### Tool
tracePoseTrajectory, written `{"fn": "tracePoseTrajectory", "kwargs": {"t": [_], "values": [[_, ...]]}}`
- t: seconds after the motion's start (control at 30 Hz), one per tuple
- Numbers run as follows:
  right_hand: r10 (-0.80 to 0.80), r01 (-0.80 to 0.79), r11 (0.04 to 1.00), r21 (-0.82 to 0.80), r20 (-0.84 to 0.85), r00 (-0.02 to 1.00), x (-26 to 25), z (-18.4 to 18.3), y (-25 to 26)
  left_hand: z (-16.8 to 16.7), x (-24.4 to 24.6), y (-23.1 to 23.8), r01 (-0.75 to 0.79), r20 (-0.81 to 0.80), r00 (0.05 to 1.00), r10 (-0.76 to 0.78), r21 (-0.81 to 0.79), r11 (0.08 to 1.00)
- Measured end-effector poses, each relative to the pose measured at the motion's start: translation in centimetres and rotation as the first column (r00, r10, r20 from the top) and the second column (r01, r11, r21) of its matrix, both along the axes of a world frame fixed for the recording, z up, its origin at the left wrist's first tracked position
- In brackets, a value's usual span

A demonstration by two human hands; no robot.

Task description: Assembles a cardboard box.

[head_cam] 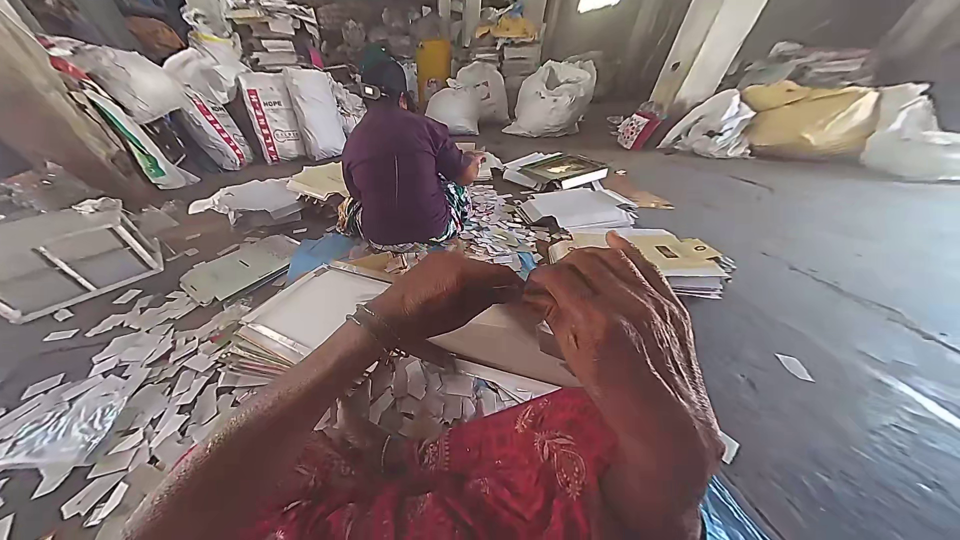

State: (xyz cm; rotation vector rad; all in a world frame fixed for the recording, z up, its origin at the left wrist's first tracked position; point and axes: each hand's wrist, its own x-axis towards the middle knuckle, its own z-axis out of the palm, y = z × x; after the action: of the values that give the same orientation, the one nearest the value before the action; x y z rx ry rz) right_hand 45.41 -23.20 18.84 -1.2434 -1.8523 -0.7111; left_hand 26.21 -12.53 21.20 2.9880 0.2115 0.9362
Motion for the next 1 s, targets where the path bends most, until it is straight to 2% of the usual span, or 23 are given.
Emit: {"fn": "tracePoseTrajectory", "kwargs": {"t": [0.2, 0.3, 0.37, 0.43, 0.53, 0.6, 0.67, 0.77, 0.83, 1.0], "values": [[-0.012, 0.013, 0.999, -0.04, 0.019, 1.0, 0.0, 0.1, 0.6, -0.4, 0.2, -0.2, -0.063, 0.008, 0.998, 0.063, 0.014, 0.998], [0.198, -0.198, 0.98, 0.011, -0.054, 0.979, 1.1, 0.3, 2.3, -0.1, 0.1, 0.4, 0.006, 0.094, 0.996, 0.0, -0.066, 0.998], [0.433, -0.439, 0.898, -0.002, -0.17, 0.885, 1.9, 0.0, 3.3, 0.3, -0.2, 0.4, 0.1, 0.101, 0.991, -0.089, -0.107, 0.989], [0.576, -0.6, 0.799, -0.028, -0.25, 0.778, 2.2, -0.2, 3.9, 0.3, -0.6, 0.9, 0.199, 0.094, 0.978, -0.186, -0.157, 0.967], [0.686, -0.735, 0.676, -0.053, -0.32, 0.654, 1.9, -0.5, 4.4, 0.5, -1.3, 1.3, 0.295, 0.061, 0.955, -0.289, -0.247, 0.923], [0.715, -0.773, 0.63, -0.067, -0.337, 0.612, 1.5, -0.5, 4.1, 1.0, -1.8, 1.0, 0.326, 0.025, 0.943, -0.333, -0.287, 0.901], [0.708, -0.755, 0.652, -0.065, -0.305, 0.637, 1.1, -0.2, 3.3, 1.7, -2.2, 0.6, 0.329, -0.02, 0.938, -0.346, -0.267, 0.906], [0.577, -0.591, 0.805, -0.052, -0.163, 0.8, 0.4, 0.4, 1.8, 2.3, -2.7, 0.4, 0.286, -0.059, 0.952, -0.302, -0.193, 0.939], [0.497, -0.503, 0.864, -0.034, -0.111, 0.861, -0.4, 0.4, 1.5, 2.4, -3.1, 1.0, 0.271, -0.086, 0.953, -0.291, -0.186, 0.944], [0.472, -0.478, 0.878, -0.014, -0.128, 0.872, -2.4, -0.1, 1.0, 1.9, -5.4, -0.1, 0.208, -0.077, 0.971, -0.227, -0.203, 0.957]]}}
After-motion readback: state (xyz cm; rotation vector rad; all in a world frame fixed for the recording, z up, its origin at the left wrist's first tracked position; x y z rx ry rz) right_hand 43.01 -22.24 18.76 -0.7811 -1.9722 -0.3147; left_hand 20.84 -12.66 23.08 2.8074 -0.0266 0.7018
